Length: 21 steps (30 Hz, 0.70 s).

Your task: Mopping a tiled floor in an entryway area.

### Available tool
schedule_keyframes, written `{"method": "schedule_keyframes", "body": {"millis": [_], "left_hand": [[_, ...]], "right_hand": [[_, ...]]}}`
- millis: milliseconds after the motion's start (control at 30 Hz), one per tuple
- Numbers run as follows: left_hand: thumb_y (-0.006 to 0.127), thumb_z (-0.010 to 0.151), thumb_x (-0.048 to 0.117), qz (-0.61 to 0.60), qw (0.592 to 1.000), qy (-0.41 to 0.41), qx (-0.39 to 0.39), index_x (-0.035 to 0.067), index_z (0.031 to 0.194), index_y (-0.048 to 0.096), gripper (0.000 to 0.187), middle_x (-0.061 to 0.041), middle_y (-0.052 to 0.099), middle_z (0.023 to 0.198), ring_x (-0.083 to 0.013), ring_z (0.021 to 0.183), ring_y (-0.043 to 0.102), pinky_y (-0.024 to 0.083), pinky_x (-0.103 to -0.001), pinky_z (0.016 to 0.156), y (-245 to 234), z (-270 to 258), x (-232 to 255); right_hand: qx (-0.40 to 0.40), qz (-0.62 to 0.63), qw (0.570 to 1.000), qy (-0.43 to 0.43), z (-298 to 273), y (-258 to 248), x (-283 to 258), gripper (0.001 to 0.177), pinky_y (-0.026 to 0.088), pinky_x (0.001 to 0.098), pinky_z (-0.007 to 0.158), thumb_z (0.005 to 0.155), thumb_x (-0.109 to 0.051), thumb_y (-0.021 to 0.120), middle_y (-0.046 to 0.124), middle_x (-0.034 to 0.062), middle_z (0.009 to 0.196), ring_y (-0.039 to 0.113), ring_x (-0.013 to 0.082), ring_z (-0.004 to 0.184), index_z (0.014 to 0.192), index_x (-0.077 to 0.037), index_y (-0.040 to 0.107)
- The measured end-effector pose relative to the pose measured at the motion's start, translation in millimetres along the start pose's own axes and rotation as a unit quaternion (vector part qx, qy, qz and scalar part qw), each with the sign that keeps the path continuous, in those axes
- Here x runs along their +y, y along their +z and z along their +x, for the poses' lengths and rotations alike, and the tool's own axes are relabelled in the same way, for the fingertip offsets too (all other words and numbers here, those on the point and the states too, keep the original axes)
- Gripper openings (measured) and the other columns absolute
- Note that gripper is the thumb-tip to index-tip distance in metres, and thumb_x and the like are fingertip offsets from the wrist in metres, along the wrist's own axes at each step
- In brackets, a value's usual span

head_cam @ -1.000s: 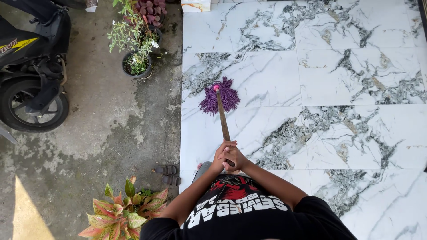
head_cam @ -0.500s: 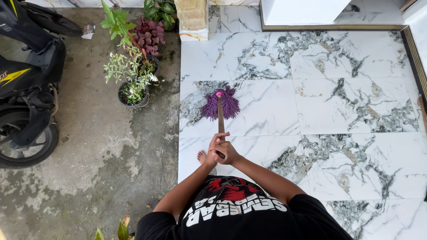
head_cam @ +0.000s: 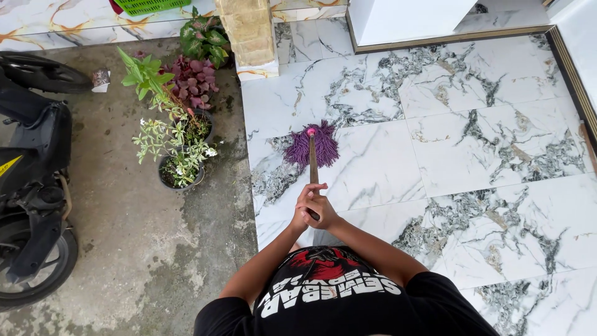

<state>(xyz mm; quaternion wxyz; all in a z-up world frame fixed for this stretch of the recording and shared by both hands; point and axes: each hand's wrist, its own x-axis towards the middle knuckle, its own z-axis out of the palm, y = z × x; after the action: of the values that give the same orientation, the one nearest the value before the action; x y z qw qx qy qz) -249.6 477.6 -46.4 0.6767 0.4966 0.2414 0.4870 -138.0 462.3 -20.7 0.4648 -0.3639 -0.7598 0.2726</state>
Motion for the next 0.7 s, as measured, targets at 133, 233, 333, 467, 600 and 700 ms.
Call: {"method": "schedule_keyframes", "body": {"millis": [133,233,333,467,600,700], "left_hand": [[0.039,0.110,0.031,-0.075,0.997,-0.035,0.008,0.001,0.126,0.054,0.036,-0.018,0.060,0.133,-0.0268,0.138,0.052,0.041,-0.041,0.113,-20.3,40.8,-27.2],[0.040,0.112,0.031,-0.056,0.998,0.002,0.002,0.002,0.120,0.054,0.034,-0.019,0.063,0.129,-0.0298,0.136,0.054,0.039,-0.043,0.117,-34.2,77.4,-45.5],[0.039,0.111,0.030,-0.092,0.996,-0.007,-0.006,0.003,0.119,0.053,0.032,-0.017,0.061,0.126,-0.0287,0.134,0.053,0.040,-0.043,0.115,-39.4,124.5,-53.1],[0.037,0.110,0.031,-0.051,0.999,0.000,0.001,0.004,0.118,0.055,0.033,-0.017,0.063,0.124,-0.0278,0.125,0.057,0.043,-0.041,0.109,-40.7,198.8,-60.5],[0.037,0.109,0.029,-0.058,0.997,-0.040,0.010,0.003,0.117,0.055,0.032,-0.016,0.064,0.120,-0.0268,0.122,0.059,0.045,-0.041,0.108,-33.8,259.1,-63.2],[0.037,0.109,0.031,-0.036,0.999,-0.036,-0.004,0.002,0.114,0.055,0.035,-0.017,0.066,0.114,-0.0264,0.123,0.061,0.046,-0.041,0.109,-31.3,295.0,-68.6]], "right_hand": [[-0.012,-0.002,1.000,0.000,33.1,-14.1,23.8,0.024,0.057,0.0418,0.077,0.082,-0.018,0.061,0.071,0.0142,0.086,0.069,0.0328,0.081,0.100,-0.005,0.070],[-0.012,-0.009,1.000,-0.003,55.2,-20.5,56.5,0.025,0.057,0.0413,0.077,0.082,-0.018,0.061,0.071,0.0149,0.088,0.069,0.0329,0.083,0.101,-0.004,0.070],[-0.005,-0.013,1.000,-0.024,78.4,-34.4,102.0,0.024,0.058,0.0409,0.079,0.084,-0.019,0.061,0.072,0.0144,0.089,0.070,0.0321,0.084,0.101,-0.005,0.071],[0.019,-0.016,0.999,-0.030,114.8,-64.2,157.2,0.028,0.057,0.0432,0.082,0.081,-0.023,0.060,0.071,0.0149,0.089,0.071,0.0318,0.085,0.100,-0.006,0.073],[0.021,-0.012,1.000,-0.015,145.7,-99.3,193.4,0.029,0.056,0.0443,0.081,0.081,-0.024,0.059,0.070,0.0157,0.087,0.071,0.0325,0.085,0.100,-0.006,0.073],[0.021,-0.014,0.999,-0.038,172.2,-126.4,219.7,0.029,0.056,0.0443,0.081,0.080,-0.023,0.058,0.070,0.0170,0.089,0.071,0.0338,0.087,0.100,-0.007,0.073]]}}
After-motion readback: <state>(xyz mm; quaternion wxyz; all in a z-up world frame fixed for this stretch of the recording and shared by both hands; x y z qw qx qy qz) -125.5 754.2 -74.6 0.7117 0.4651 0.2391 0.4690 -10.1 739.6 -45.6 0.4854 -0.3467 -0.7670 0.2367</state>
